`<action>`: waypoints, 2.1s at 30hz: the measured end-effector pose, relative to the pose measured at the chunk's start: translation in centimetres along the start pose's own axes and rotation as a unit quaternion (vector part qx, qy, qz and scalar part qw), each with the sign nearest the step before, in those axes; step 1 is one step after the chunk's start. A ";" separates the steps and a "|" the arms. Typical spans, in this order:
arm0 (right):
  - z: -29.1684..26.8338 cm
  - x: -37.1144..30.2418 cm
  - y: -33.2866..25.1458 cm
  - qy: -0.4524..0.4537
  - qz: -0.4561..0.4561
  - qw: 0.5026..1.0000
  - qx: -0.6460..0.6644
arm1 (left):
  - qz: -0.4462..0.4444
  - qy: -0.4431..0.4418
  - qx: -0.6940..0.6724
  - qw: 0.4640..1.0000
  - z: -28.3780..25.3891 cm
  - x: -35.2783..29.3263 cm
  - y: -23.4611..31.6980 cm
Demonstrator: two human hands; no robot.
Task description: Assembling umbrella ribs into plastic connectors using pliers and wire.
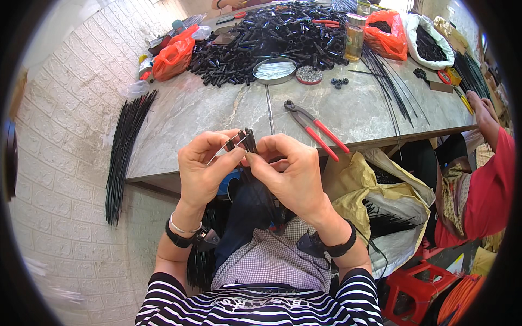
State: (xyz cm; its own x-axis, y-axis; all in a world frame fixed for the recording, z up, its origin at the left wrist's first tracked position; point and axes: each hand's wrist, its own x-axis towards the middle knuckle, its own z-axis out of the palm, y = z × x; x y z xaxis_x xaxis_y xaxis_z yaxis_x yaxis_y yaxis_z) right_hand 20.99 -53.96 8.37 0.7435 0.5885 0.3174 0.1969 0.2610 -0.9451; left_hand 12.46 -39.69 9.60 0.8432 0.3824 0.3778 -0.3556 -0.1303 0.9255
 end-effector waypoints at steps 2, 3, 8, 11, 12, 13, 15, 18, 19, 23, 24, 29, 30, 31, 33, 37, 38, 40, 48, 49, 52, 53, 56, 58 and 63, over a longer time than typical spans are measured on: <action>0.0 0.0 0.0 0.000 0.004 1.000 0.010 | 0.007 -0.031 -0.017 0.999 -0.3 0.2 0.0; 0.0 0.0 0.0 -0.003 -0.001 1.000 0.001 | 0.007 -0.031 -0.017 0.999 -0.4 0.3 0.0; -0.1 0.0 0.1 -0.006 -0.008 1.000 -0.007 | -0.020 -0.049 -0.034 0.998 -0.3 0.7 0.5; 0.1 0.1 0.3 -0.008 -0.006 1.000 0.004 | 0.011 -0.061 0.024 0.998 -0.5 0.9 0.4; 0.2 0.1 0.2 -0.007 -0.006 1.000 0.001 | 0.011 -0.061 0.024 0.998 -0.7 0.9 0.4; 0.3 0.1 0.2 -0.007 -0.006 1.000 -0.002 | 0.008 -0.078 0.025 0.997 -0.9 1.0 0.4; 0.4 0.2 0.2 -0.005 -0.004 1.000 0.001 | 0.005 -0.094 0.025 0.995 -1.0 1.0 0.3; 0.4 0.2 0.4 -0.001 -0.004 1.000 0.002 | 0.015 -0.050 0.055 0.997 -0.3 0.6 0.2; 0.4 0.3 0.4 0.001 -0.006 1.000 -0.001 | 0.004 -0.015 0.048 0.999 0.1 0.4 0.2; 0.4 0.4 0.4 0.002 -0.005 1.000 0.000 | 0.029 0.030 0.020 0.999 0.4 0.3 -0.5; 0.3 0.5 0.5 0.004 -0.007 1.000 0.001 | 0.028 0.029 0.019 0.999 0.5 0.3 -0.5; 0.3 0.6 0.4 0.002 -0.007 1.000 -0.009 | -0.023 0.043 0.001 0.999 0.6 0.4 -0.3; 0.2 0.6 0.4 -0.002 -0.004 1.000 -0.006 | -0.023 0.043 0.001 0.999 0.5 0.5 -0.3; 0.2 0.7 0.3 -0.007 -0.001 1.000 -0.004 | -0.021 0.034 0.000 0.999 0.4 0.5 -0.3; 0.2 0.6 0.3 -0.011 0.000 1.000 -0.007 | -0.019 0.026 -0.001 0.999 0.1 0.7 -0.4; 0.2 0.6 0.3 -0.023 0.007 1.000 0.005 | 0.004 -0.008 -0.014 1.000 -0.3 0.7 -0.5; 0.3 0.6 0.3 -0.023 0.007 1.000 0.004 | 0.008 -0.011 -0.019 1.000 -0.3 0.7 -0.4; 0.2 0.6 0.4 -0.022 0.007 1.000 0.012 | -0.008 -0.009 -0.007 1.000 -0.3 0.9 -0.3; 0.3 0.5 0.6 -0.032 -0.001 0.999 0.011 | 0.030 -0.053 0.031 0.998 -0.9 0.7 -0.1; 0.3 0.5 0.5 -0.036 -0.001 0.999 0.005 | 0.019 -0.049 0.010 0.999 -0.8 0.6 -0.2; 0.1 0.6 0.3 -0.047 0.032 0.998 0.025 | 0.005 -0.043 0.010 0.999 -0.9 0.4 0.0; -0.2 0.7 0.6 -0.047 0.031 0.998 0.025 | 0.001 -0.041 0.032 0.999 -0.9 0.3 0.1; -1.5 1.4 2.0 -0.114 0.035 0.988 0.093 | -0.012 -0.058 0.024 0.998 -0.9 0.3 0.2; -1.9 1.7 2.6 -0.156 0.049 0.971 0.173 | -0.008 -0.071 0.032 0.997 -1.1 0.4 0.2; -2.1 1.7 2.7 -0.160 0.055 0.969 0.179 | 0.016 -0.091 0.012 0.996 -1.1 0.6 0.1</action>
State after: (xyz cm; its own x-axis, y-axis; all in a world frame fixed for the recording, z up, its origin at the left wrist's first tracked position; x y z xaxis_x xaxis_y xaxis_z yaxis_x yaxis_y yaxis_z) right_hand 24.09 -53.82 6.15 0.5004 0.8199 0.2783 -0.1497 0.3985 -0.9049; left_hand 12.51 -38.50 9.91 0.8914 0.2062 0.4035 -0.3756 -0.1618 0.9125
